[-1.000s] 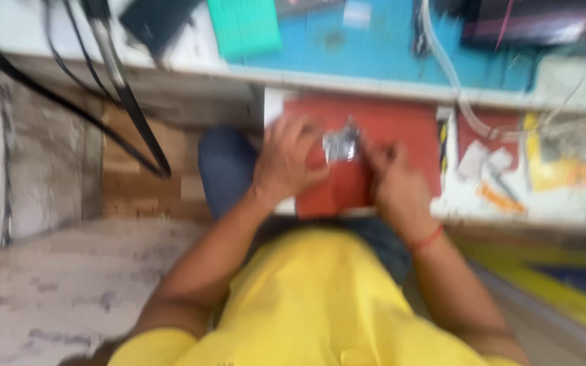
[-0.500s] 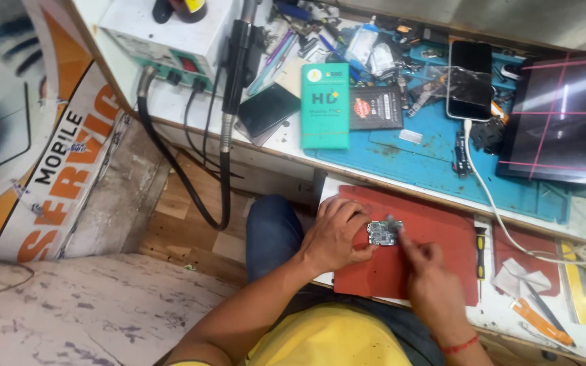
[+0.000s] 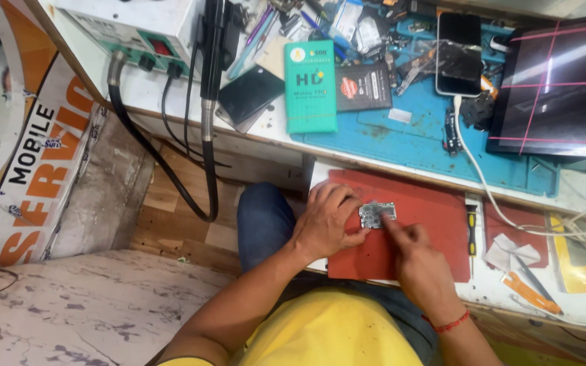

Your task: The person scrapes a small electronic component on a red mat using a small tool, then uses a hot air gun to heat the component. The workspace contains various tools and electronic parts.

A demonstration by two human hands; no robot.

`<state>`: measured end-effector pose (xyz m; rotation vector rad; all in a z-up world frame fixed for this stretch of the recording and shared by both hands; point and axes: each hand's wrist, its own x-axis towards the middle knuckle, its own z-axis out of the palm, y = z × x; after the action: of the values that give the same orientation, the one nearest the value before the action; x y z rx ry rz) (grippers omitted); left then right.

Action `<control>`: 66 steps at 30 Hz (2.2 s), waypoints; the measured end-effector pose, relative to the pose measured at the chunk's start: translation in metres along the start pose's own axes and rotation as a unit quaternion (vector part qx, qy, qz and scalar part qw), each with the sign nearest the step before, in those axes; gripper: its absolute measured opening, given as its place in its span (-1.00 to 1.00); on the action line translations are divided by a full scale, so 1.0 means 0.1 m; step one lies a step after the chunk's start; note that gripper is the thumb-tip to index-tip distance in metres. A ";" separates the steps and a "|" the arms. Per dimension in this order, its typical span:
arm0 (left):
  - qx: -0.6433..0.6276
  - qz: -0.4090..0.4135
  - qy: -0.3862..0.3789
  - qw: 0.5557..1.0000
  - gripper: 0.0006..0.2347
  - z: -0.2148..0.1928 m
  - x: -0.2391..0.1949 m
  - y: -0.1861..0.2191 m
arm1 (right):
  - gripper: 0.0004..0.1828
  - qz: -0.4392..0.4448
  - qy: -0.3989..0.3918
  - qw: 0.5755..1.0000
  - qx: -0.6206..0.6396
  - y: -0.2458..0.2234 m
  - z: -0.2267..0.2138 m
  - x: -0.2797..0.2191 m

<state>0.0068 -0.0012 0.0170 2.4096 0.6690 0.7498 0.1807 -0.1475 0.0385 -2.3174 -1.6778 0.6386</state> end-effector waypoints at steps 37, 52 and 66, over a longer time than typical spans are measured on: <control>-0.005 0.020 0.009 1.000 -0.59 0.09 -0.02 -0.07 | -0.31 -0.043 0.013 0.999 0.010 -0.03 -0.05 -0.09; 0.003 0.015 0.019 1.000 -0.60 0.00 0.03 0.00 | -0.34 -0.022 0.008 0.999 0.027 -0.06 -0.08 -0.02; -0.001 0.004 0.004 1.000 -0.58 -0.01 0.03 0.01 | -0.29 -0.006 0.035 0.999 0.025 -0.01 -0.03 -0.04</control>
<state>0.0086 0.0004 0.0196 2.4105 0.6612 0.7642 0.1806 -0.1507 0.0428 -2.2667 -1.6234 0.5829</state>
